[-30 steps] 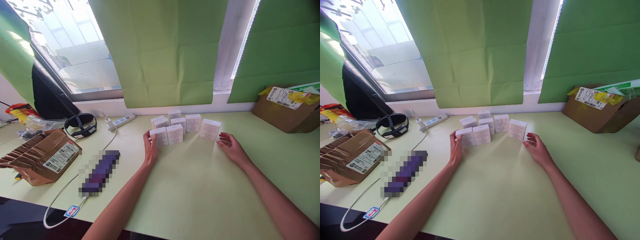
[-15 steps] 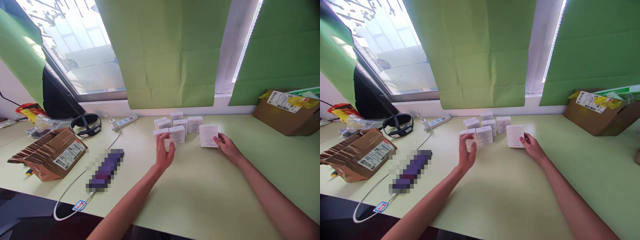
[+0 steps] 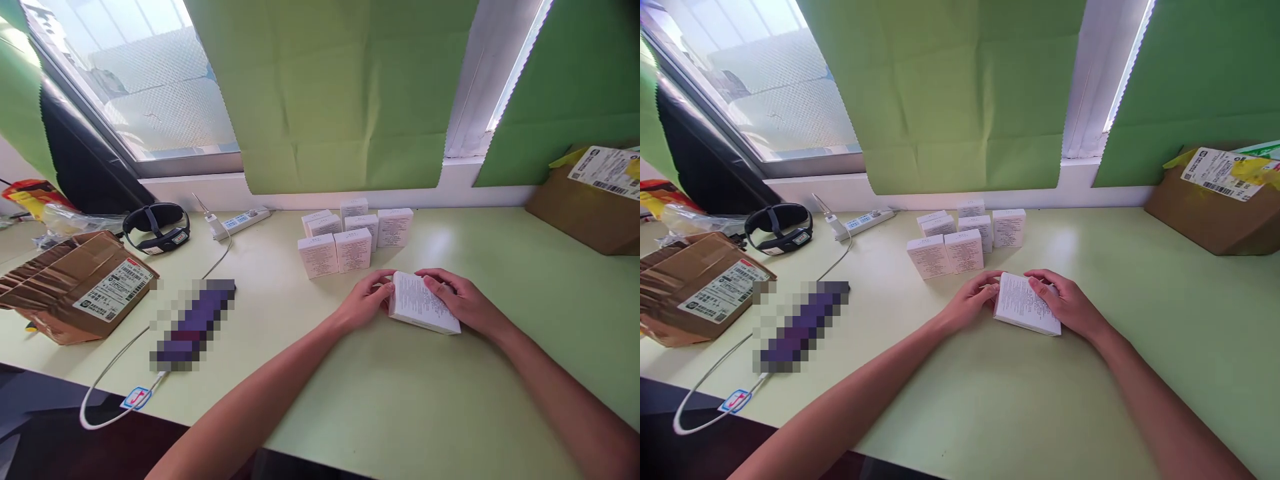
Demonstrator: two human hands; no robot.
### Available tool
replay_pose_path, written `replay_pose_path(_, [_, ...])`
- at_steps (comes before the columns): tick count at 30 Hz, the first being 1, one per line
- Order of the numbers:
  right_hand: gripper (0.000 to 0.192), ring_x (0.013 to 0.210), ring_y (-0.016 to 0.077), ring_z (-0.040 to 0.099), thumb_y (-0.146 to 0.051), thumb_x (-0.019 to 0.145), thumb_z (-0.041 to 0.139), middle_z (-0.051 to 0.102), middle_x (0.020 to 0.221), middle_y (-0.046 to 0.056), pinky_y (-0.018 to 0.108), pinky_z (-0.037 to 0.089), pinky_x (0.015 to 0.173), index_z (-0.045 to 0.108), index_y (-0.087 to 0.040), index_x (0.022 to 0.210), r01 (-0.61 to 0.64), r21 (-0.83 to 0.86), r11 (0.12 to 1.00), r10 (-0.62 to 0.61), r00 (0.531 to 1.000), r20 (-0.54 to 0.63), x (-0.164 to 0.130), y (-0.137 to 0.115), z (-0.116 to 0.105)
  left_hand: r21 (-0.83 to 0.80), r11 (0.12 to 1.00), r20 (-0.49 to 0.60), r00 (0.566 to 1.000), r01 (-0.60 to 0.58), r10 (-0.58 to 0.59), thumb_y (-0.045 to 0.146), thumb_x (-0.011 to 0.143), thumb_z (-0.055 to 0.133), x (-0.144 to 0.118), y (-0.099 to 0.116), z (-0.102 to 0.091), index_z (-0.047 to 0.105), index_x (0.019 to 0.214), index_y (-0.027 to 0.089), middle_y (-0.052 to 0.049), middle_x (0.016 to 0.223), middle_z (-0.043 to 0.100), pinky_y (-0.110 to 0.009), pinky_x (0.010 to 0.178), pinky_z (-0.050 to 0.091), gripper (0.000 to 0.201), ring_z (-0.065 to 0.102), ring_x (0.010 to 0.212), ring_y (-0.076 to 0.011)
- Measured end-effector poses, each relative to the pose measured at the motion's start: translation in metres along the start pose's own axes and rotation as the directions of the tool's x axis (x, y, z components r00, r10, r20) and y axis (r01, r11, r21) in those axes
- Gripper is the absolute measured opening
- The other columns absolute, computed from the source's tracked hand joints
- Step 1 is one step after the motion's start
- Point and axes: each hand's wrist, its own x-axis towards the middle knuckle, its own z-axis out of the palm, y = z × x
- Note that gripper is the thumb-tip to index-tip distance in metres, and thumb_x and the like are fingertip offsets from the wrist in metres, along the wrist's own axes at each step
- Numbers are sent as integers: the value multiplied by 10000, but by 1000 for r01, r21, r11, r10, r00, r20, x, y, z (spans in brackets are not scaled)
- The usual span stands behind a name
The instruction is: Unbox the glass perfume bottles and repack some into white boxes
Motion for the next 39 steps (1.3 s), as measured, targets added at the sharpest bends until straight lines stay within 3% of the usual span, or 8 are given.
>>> replay_pose_path(4, [633,1150,258,544,-602,802,616,487,1379,31,347,523,884,438,-375,1365,58,-120,991,-43,991,125,-7,0,-5,32,999,-6,1000,-6,6,404,922,516,-2,5,0,544,1272,229,-62,1048,594,-282,726,505,392,599,754,-124])
replay_pose_path(7, [904,1205,272,503,-589,682,742,402,1416,37,384,518,947,290,-428,1448,91,-189,978,-51,977,207,-12,1,-7,43,999,-2,1000,-12,12,397,928,506,-3,5,1,544,1261,228,-57,1029,585,-281,723,502,375,595,773,-130])
replay_pose_path(9, [959,1237,276,479,-583,659,761,380,1419,38,406,489,1001,252,-444,1460,109,-222,969,-57,972,226,-13,2,-6,43,999,10,1000,-12,12,396,929,507,-3,5,1,543,1255,230,-53,1022,573,-280,727,500,368,590,780,-128])
replay_pose_path(20, [913,1182,309,514,-554,696,724,445,1328,62,455,517,942,242,-461,1466,179,-330,927,-172,984,50,-12,0,9,-33,999,26,999,-26,26,393,916,526,-2,4,-4,474,1283,245,-45,1084,538,-276,757,489,399,589,875,-141])
replay_pose_path(27, [791,1317,334,372,-478,767,681,451,1375,46,483,465,1002,288,-442,1452,311,-361,879,-312,948,57,-11,-3,9,-53,998,89,995,-36,40,383,875,594,-2,6,-5,452,1297,263,-28,1003,499,-265,678,512,461,593,795,-125])
replay_pose_path(31, [757,1327,334,351,-420,788,661,460,1402,32,502,418,1046,304,-411,1455,359,-378,854,-364,930,61,-8,0,11,-51,998,61,998,-30,33,366,860,611,-3,6,-3,467,1318,247,-35,987,516,-284,678,533,495,603,746,-120])
replay_pose_path(36, [813,1321,330,355,-466,743,706,460,1365,42,508,406,1068,314,-419,1453,294,-334,896,-295,954,49,-8,1,4,-46,999,17,1000,1,-1,239,873,530,-1,3,-3,466,1340,199,-59,989,601,-293,739,515,473,616,807,-146])
replay_pose_path(39, [866,1272,328,417,-502,721,729,445,1343,54,514,427,1050,288,-442,1464,199,-262,944,-203,979,11,-9,0,-4,-66,998,-91,996,-10,4,153,862,447,0,2,-6,367,1397,240,-47,1010,624,-283,753,488,548,596,816,-136])
